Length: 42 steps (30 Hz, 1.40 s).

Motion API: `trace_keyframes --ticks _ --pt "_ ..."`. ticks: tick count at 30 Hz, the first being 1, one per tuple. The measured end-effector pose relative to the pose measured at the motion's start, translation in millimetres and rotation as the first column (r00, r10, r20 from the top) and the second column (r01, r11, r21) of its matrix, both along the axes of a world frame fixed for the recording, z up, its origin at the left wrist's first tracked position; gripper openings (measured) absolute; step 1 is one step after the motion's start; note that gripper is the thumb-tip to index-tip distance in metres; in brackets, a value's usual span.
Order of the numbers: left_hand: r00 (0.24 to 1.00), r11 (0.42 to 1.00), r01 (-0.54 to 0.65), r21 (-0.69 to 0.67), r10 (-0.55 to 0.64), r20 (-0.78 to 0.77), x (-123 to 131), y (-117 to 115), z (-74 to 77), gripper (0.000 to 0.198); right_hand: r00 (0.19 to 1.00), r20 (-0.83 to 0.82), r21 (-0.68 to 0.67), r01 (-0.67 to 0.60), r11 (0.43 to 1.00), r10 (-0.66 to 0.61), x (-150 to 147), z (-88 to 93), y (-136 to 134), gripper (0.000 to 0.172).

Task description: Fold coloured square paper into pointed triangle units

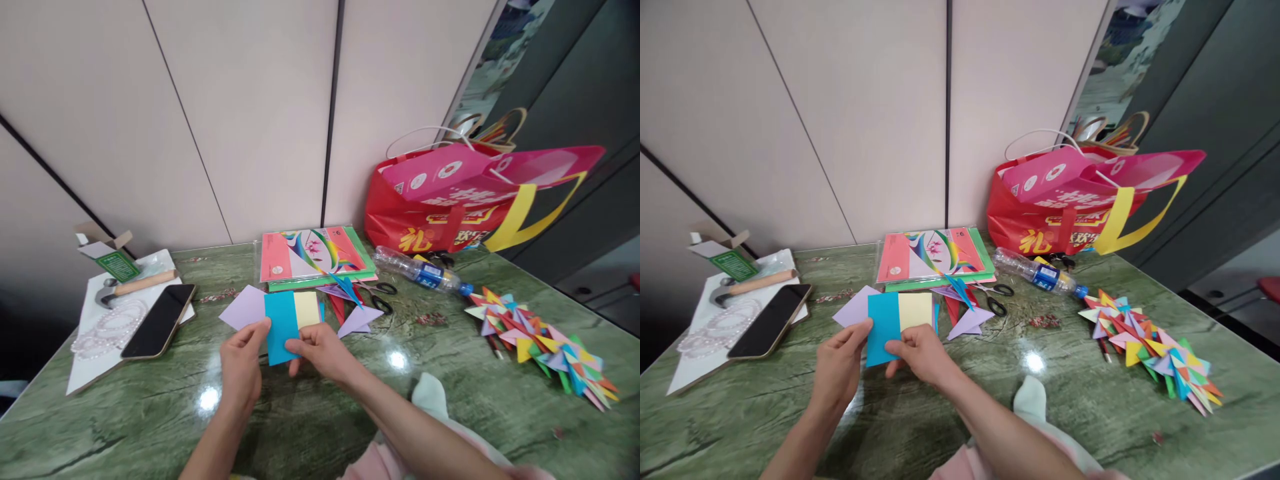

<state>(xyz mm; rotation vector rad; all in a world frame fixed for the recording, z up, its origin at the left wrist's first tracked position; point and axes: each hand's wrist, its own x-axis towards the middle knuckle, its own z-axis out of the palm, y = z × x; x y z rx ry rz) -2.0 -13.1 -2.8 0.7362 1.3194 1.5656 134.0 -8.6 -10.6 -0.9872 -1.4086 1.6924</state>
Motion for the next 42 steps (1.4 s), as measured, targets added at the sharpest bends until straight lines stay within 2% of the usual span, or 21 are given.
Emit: trace_keyframes --ticks 2,6,9,12,15,18,20,23,26,29,34,38,42 --pt "1.000 1.000 0.000 -0.008 0.001 0.015 0.1 0.2 0.1 0.018 1.000 0.016 -0.003 0.022 1.000 -0.022 0.6 0.7 0.1 0.040" --pt "0.999 1.000 -0.010 -0.013 0.010 0.034 -0.2 0.1 -0.6 0.019 0.999 -0.042 -0.094 0.005 0.996 -0.008 -3.5 -4.7 2.6 0.043" --pt "1.000 1.000 -0.002 -0.007 0.002 0.002 0.6 -1.0 -3.2 0.019 0.986 -0.037 -0.007 0.164 0.987 -0.164 -5.9 -9.5 5.5 0.045" --pt "0.994 0.999 0.043 -0.009 -0.043 -0.096 3.0 -2.9 -5.5 0.015 0.945 -0.054 0.029 0.325 0.945 -0.324 -5.1 -11.6 7.9 0.041" --pt "0.973 0.989 0.146 -0.023 -0.148 -0.177 5.6 -4.6 -4.5 0.014 0.907 -0.073 0.017 0.417 0.909 -0.415 -3.4 -11.6 9.2 0.036" --pt "0.954 0.974 0.226 -0.037 -0.228 -0.195 5.5 -4.6 -1.5 0.017 0.891 -0.085 0.049 0.451 0.891 -0.446 -1.1 -9.9 10.2 0.031" --pt "0.946 0.960 0.277 -0.035 -0.278 -0.164 3.2 -3.4 0.1 0.025 0.903 -0.043 0.118 0.430 0.895 -0.428 1.0 -8.4 10.9 0.026" --pt "0.940 0.950 0.311 -0.038 -0.314 -0.131 -2.6 -0.9 0.4 0.039 0.941 0.078 0.250 0.302 0.920 -0.330 3.6 -7.7 11.2 0.018" --pt "0.929 0.945 0.312 -0.097 -0.325 -0.178 -7.8 0.9 -1.3 0.032 0.966 0.155 0.286 0.156 0.945 -0.206 3.4 -9.8 9.8 0.016" --pt "0.918 0.938 0.313 -0.148 -0.339 -0.206 -10.2 1.8 -3.0 0.021 0.969 0.194 0.285 0.092 0.954 -0.152 1.5 -12.4 8.1 0.014" --pt "0.915 0.944 0.296 -0.143 -0.323 -0.240 -9.1 2.0 -3.8 0.019 0.953 0.234 0.328 0.108 0.938 -0.192 0.3 -12.1 7.1 0.019" --pt "0.925 0.937 0.316 -0.149 -0.339 -0.172 -8.0 0.7 -4.8 0.021 0.891 0.354 0.399 0.131 0.908 -0.284 1.2 -9.4 6.2 0.016" --pt "0.978 0.971 0.200 -0.130 -0.207 -0.040 -18.0 5.3 -4.4 0.027 0.867 0.386 0.420 0.139 0.897 -0.315 5.0 -9.0 8.1 0.015"
